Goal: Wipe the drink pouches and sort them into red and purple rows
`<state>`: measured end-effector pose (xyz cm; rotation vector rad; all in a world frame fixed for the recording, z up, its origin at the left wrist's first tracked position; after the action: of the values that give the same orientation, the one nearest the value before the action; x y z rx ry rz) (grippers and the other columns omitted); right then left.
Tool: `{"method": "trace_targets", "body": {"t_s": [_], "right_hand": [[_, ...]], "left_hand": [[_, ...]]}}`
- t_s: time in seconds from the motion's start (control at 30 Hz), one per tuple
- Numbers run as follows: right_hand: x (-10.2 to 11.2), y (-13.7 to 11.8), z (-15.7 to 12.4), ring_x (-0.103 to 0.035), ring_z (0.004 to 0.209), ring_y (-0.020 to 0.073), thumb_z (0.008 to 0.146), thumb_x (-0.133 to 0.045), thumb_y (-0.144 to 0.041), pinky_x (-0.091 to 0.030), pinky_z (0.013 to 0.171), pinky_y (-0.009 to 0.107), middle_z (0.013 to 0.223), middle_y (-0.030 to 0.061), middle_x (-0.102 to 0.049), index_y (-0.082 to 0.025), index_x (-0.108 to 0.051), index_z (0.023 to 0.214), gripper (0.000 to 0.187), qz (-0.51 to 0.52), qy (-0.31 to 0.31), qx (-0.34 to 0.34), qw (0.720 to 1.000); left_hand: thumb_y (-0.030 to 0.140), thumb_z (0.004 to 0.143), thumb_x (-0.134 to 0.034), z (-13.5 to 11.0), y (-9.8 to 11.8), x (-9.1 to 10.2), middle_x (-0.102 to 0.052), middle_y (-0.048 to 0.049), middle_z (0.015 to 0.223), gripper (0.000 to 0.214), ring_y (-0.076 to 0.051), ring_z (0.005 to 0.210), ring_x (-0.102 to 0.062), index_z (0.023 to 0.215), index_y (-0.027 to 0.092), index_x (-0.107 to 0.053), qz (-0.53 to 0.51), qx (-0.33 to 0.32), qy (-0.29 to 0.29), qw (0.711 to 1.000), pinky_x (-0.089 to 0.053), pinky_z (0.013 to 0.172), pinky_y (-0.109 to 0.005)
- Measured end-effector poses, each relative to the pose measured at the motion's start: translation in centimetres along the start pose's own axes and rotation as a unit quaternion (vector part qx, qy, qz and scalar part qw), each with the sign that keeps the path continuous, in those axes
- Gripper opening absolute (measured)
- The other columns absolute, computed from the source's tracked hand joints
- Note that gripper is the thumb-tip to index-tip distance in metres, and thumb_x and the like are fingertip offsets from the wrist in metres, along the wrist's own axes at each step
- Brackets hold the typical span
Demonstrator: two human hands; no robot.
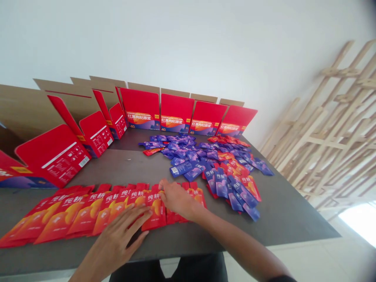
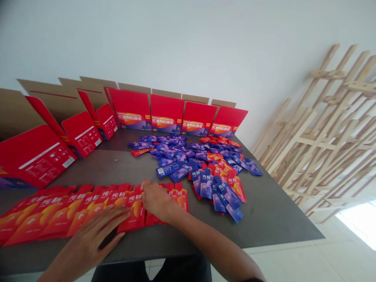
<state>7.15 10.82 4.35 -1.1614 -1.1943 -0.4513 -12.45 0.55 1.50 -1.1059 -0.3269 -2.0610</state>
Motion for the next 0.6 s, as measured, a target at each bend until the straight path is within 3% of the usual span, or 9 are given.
{"method": "trace_targets", "body": {"t_s": [0.2, 0.43, 0.6], "right_hand": [[0.5, -0.6, -0.4, -0.074, 0.098, 0.0292, 0.103, -0.045, -0.026, -0.053, 0.079, 0.037, 0.106, 0.0127, -0.076, -0.02, -0.06, 0.126, 0.028, -0.056, -0.017, -0.004, 0.998], [0.9, -1.4, -1.2, -0.075, 0.102, 0.0299, 0.104, -0.045, -0.028, -0.054, 0.082, 0.037, 0.109, 0.0158, -0.077, -0.016, -0.063, 0.124, 0.03, -0.052, -0.008, 0.004, 0.999], [0.5, -2.1, -1.5, -0.076, 0.098, 0.0296, 0.103, -0.045, -0.026, -0.054, 0.079, 0.036, 0.107, 0.0167, -0.077, -0.014, -0.063, 0.127, 0.032, -0.031, -0.014, 0.008, 0.999]], "left_hand": [[0.026, 0.107, -0.05, -0.8, 0.0, -0.5, -0.071, -0.0107, 0.138, 0.038, -0.023, 0.13, -0.066, 0.141, 0.015, -0.061, 0.016, 0.001, 0.002, 1.0, -0.055, 0.108, -0.032], [0.013, 0.101, -0.057, -1.5, -0.1, -0.6, -0.073, -0.0078, 0.134, 0.039, -0.025, 0.137, -0.061, 0.138, 0.02, -0.064, 0.006, -0.024, 0.006, 1.0, -0.054, 0.113, -0.035], [0.014, 0.102, -0.054, -0.7, -0.1, -0.1, -0.066, -0.0157, 0.14, 0.031, -0.025, 0.13, -0.065, 0.13, 0.014, -0.066, -0.011, 0.02, 0.017, 1.0, -0.056, 0.109, -0.033]]}}
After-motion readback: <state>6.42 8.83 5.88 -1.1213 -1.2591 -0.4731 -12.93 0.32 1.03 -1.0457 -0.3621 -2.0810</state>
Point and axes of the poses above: each hand's wrist, its own z-axis towards the middle knuckle, its own x-axis out of the back of the hand, y = z × x, the point moved 3 cm from there along z, towards the middle knuckle
